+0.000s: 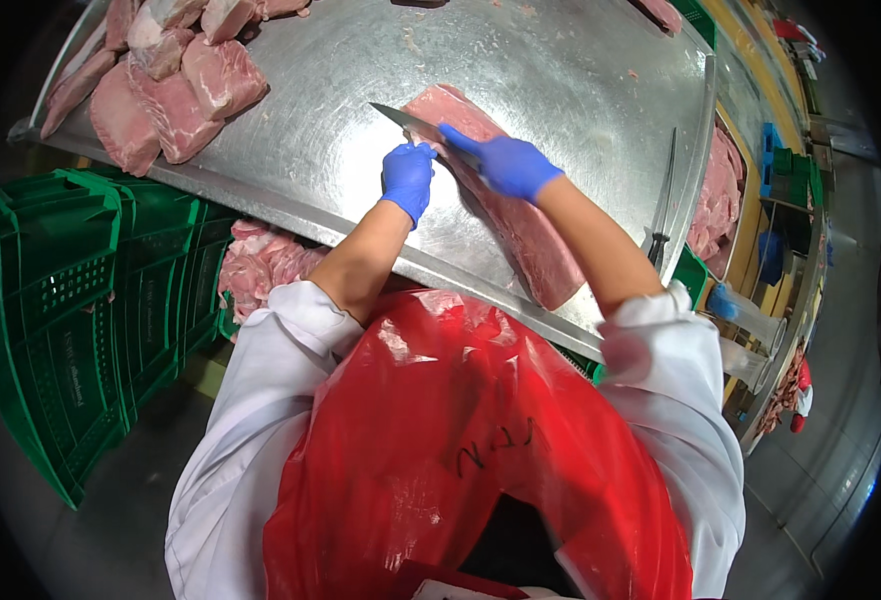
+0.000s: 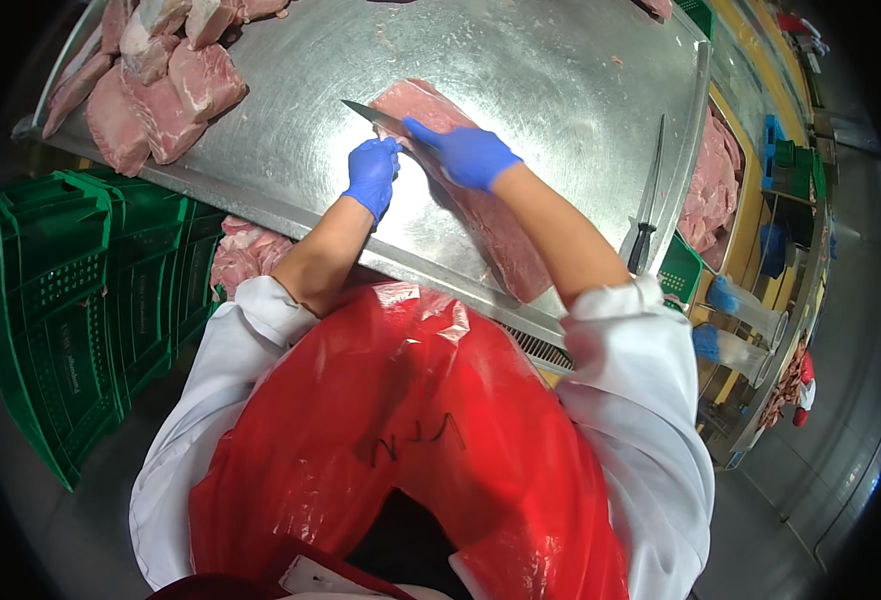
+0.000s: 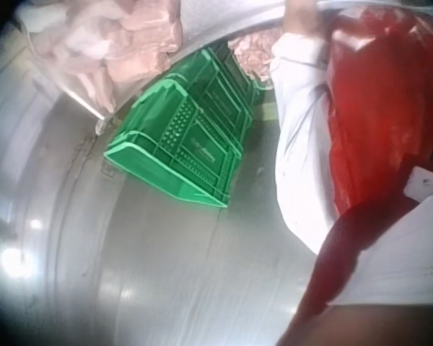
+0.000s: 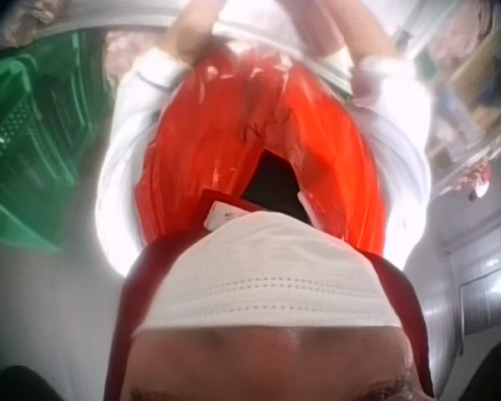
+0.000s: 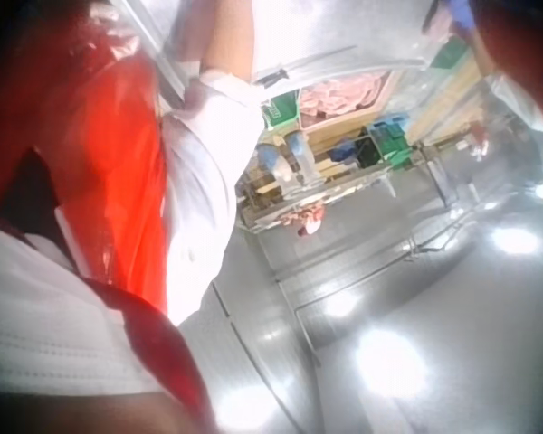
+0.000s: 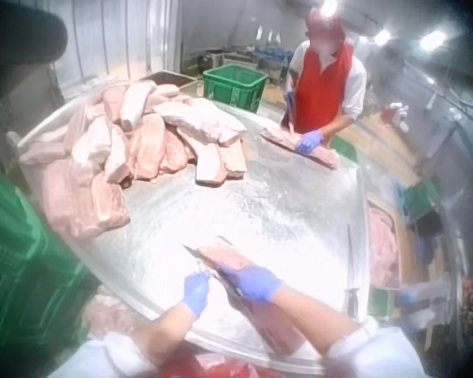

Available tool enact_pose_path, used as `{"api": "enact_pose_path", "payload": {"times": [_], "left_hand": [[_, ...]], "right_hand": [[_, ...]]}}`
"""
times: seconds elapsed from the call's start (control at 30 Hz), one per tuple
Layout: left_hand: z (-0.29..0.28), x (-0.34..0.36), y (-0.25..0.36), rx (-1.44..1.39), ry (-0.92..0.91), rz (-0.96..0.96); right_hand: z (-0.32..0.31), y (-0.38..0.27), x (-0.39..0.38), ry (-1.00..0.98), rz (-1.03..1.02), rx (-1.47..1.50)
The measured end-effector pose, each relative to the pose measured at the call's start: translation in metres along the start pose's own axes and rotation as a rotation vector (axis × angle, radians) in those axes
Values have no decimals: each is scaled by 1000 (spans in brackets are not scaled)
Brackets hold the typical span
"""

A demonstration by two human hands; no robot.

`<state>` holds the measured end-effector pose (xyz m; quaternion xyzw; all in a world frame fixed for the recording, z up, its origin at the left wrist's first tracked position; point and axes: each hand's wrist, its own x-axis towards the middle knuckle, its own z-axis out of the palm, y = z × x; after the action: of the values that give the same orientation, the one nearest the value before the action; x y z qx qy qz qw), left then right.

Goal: The person uses a knife to trim fat and sinew from large pieces of raw meat on a stainless steel table. They separate the trimmed meat from the fat and place the fat into a green basket. The person handles multiple pieces of meat sequentially, repeating the trimming process.

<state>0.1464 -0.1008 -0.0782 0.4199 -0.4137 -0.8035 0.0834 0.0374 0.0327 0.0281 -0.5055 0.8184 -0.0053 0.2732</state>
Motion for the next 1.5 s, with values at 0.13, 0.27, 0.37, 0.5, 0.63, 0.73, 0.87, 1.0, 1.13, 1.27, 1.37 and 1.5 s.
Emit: {"api": "enact_pose_path", "payload": {"times": [0.13,0.27,0.37,0.5,0.63,0.73,0.87,1.0,1.13,1.27,1.37,1.5], "left_hand": [[-19,2,7,160,-40,117],[-37,9,-2,24,20,65],[-37,1,1,20,28,57],[-60,0,-4,44,38,58],[-80,-20,2,-82,77,30],[-81,-41,16,8,21,62],[-50,-66,36,170,-33,153],[-66,-93,59,58,-74,331],[-156,-161,99,289,26,329],[-252,-169,109,1545,138,294],[-152,-144,75,1781,-202,890],[97,-130,-31,1677,-971,1266]], "right_hand": [[3,-19,12,-9,38,75],[8,-2,-68,-129,85,36],[14,-17,-100,-168,194,25],[45,-15,-173,-182,258,-23],[79,-1,-264,-188,267,-29],[79,1,-252,-99,260,50],[72,-13,-117,223,68,90],[63,-25,-161,19,182,156],[115,7,-304,-82,263,81],[159,32,-379,167,312,297],[155,37,-376,417,506,602],[142,26,-360,624,618,964]]}}
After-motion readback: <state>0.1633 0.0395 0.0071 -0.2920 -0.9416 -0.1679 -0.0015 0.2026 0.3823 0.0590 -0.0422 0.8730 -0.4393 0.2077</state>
